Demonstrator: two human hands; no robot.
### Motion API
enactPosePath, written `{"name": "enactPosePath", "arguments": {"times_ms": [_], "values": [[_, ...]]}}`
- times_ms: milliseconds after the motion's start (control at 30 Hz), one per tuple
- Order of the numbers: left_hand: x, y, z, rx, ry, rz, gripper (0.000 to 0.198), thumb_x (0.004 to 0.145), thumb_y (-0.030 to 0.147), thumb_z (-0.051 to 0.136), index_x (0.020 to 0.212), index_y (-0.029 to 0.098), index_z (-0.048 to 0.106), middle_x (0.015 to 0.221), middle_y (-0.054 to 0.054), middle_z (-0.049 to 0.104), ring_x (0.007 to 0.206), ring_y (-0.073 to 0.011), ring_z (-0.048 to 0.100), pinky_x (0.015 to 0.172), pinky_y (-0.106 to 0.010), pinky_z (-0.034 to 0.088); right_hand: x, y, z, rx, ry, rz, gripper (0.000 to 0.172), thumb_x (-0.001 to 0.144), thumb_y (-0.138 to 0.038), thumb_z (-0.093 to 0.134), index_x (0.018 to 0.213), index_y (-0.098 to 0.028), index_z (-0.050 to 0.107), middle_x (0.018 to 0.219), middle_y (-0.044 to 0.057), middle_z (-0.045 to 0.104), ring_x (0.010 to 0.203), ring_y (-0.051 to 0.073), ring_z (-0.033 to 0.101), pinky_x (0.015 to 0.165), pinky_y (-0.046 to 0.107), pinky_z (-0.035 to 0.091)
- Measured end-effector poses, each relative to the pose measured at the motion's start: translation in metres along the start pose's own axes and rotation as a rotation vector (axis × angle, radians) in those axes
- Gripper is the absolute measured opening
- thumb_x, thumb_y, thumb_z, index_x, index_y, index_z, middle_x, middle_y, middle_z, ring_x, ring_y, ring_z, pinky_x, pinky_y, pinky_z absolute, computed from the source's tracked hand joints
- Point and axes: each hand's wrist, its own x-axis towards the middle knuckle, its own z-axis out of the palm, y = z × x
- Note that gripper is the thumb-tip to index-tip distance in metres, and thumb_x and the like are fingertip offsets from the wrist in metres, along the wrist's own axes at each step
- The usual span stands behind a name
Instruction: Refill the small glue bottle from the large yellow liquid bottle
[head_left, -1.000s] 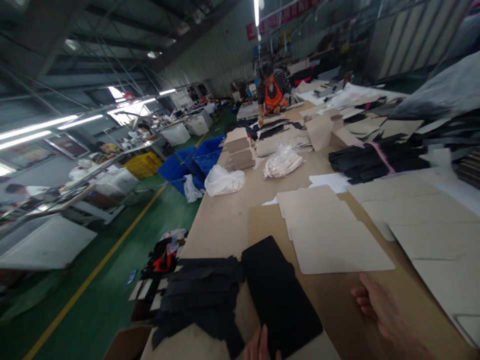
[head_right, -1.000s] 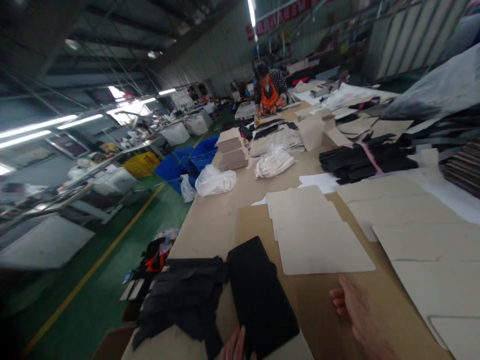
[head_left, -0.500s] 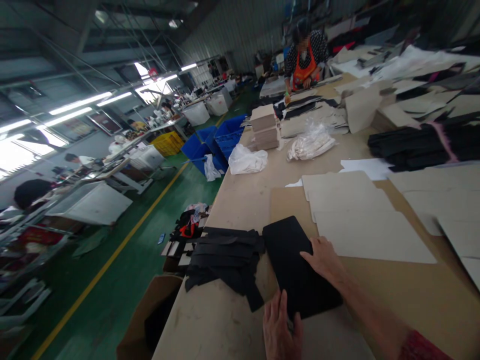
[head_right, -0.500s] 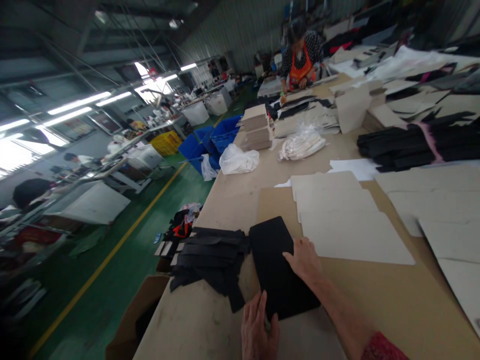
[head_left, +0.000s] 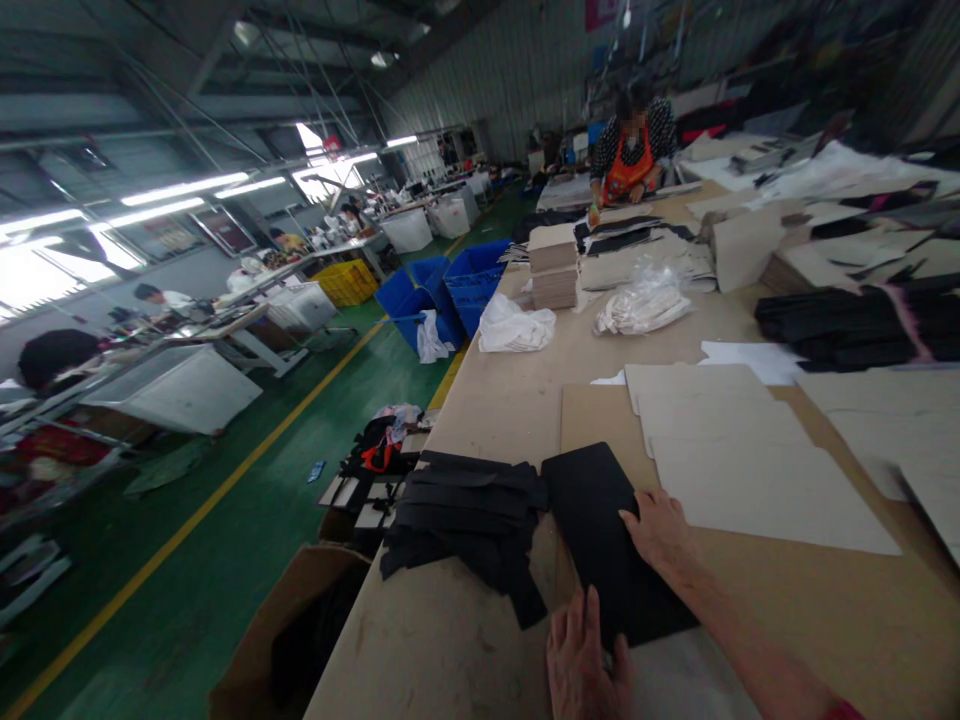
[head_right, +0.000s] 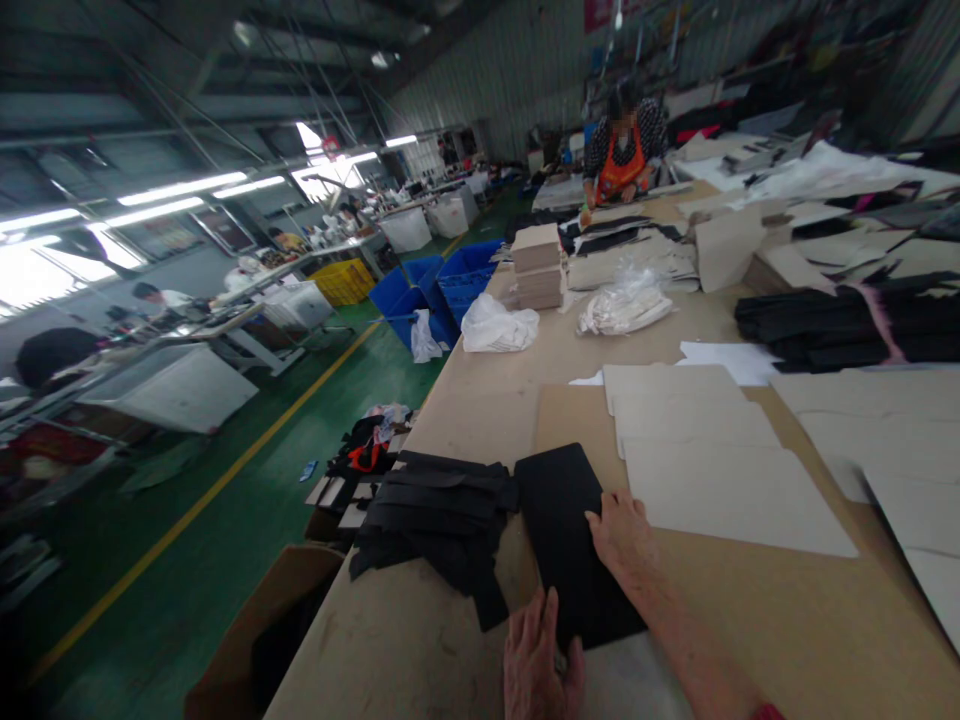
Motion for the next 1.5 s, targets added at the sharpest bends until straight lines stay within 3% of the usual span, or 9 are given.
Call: {"name": "enactPosePath", "arguments": {"times_ms": [267,633,867,1000,1100,1167,1300,1367,1500], "values": [[-0.001,0.001,0.011,-0.110,0.046,-0.068,0.062,0.080,0.033,0.067,0.140,0.035,0.053,0.132,0.002,0.068,0.113,-0.0289,0.062,0.093,-0.050,0.058,0.009,-0.008,-0.007,-0.041,-0.017,0.181,0.036,0.094,-0.043,0.062,0.117,-0.016,0.063,0.122,0.010,0.063,0.115,0.026,0.057,0.099,0.047,0.045],[0.001,0.001,0.008,-0.180,0.015,-0.091,0.058,0.081,0.035,0.067,0.138,0.033,0.056,0.131,-0.001,0.069,0.115,-0.0300,0.061,0.098,-0.050,0.055,-0.001,-0.036,-0.018,-0.039,-0.042,0.282,0.027,0.096,-0.037,0.061,0.113,-0.016,0.064,0.128,0.010,0.059,0.117,0.026,0.056,0.094,0.045,0.050],[0.000,0.003,0.006,-0.161,0.053,-0.120,0.061,0.079,0.037,0.071,0.138,0.034,0.056,0.132,0.000,0.069,0.117,-0.0292,0.059,0.100,-0.048,0.054,0.008,-0.030,-0.032,0.102,-0.071,0.382,0.027,0.095,-0.035,0.063,0.114,-0.017,0.063,0.127,0.010,0.058,0.117,0.027,0.055,0.095,0.048,0.050],[0.001,-0.001,0.002,-0.019,-0.014,0.016,0.063,0.083,0.035,0.066,0.143,0.032,0.050,0.133,-0.001,0.068,0.114,-0.0275,0.061,0.095,-0.043,0.057,0.015,-0.017,-0.045,0.325,-0.158,0.278,0.021,0.096,-0.036,0.061,0.103,-0.017,0.064,0.106,0.005,0.065,0.099,0.021,0.062,0.090,0.043,0.051],[0.003,-0.004,-0.002,0.060,-0.039,0.052,0.064,0.084,0.030,0.064,0.145,0.028,0.047,0.134,-0.003,0.067,0.115,-0.0267,0.062,0.095,-0.041,0.058,0.012,-0.007,-0.055,0.538,-0.241,0.180,0.022,0.095,-0.036,0.061,0.105,-0.017,0.064,0.101,0.004,0.067,0.091,0.019,0.064,0.086,0.040,0.052],[0.006,-0.007,-0.003,0.112,-0.027,0.096,0.060,0.085,0.029,0.062,0.144,0.023,0.049,0.133,-0.004,0.068,0.115,-0.0251,0.062,0.095,-0.039,0.058,0.006,0.000,-0.062,0.682,-0.317,0.106,0.022,0.090,-0.035,0.067,0.103,-0.017,0.066,0.098,0.004,0.071,0.087,0.018,0.066,0.082,0.037,0.053],[0.015,-0.020,-0.001,0.256,0.025,0.319,0.054,0.088,0.031,0.061,0.138,0.015,0.054,0.126,-0.006,0.072,0.106,-0.0207,0.067,0.088,-0.030,0.060,-0.011,0.021,-0.083,0.904,-0.442,-0.012,0.018,0.075,-0.034,0.074,0.084,-0.019,0.071,0.079,0.002,0.074,0.076,0.022,0.069,0.072,0.032,0.053],[0.018,-0.025,0.000,0.289,0.055,0.362,0.050,0.089,0.030,0.060,0.136,0.014,0.056,0.124,-0.006,0.072,0.105,-0.0196,0.068,0.087,-0.028,0.060,-0.018,0.037,-0.104,0.992,-0.456,-0.068,0.025,0.073,-0.041,0.071,0.086,-0.019,0.073,0.082,0.003,0.075,0.082,0.025,0.069,0.075,0.035,0.053],[0.018,-0.028,0.000,0.318,0.046,0.360,0.046,0.090,0.026,0.057,0.135,0.014,0.057,0.125,-0.006,0.072,0.106,-0.0187,0.068,0.087,-0.027,0.060,-0.020,0.080,-0.156,1.066,-0.413,-0.221,0.040,0.082,-0.050,0.060,0.109,-0.023,0.073,0.108,0.004,0.073,0.107,0.026,0.063,0.095,0.039,0.049]]}}
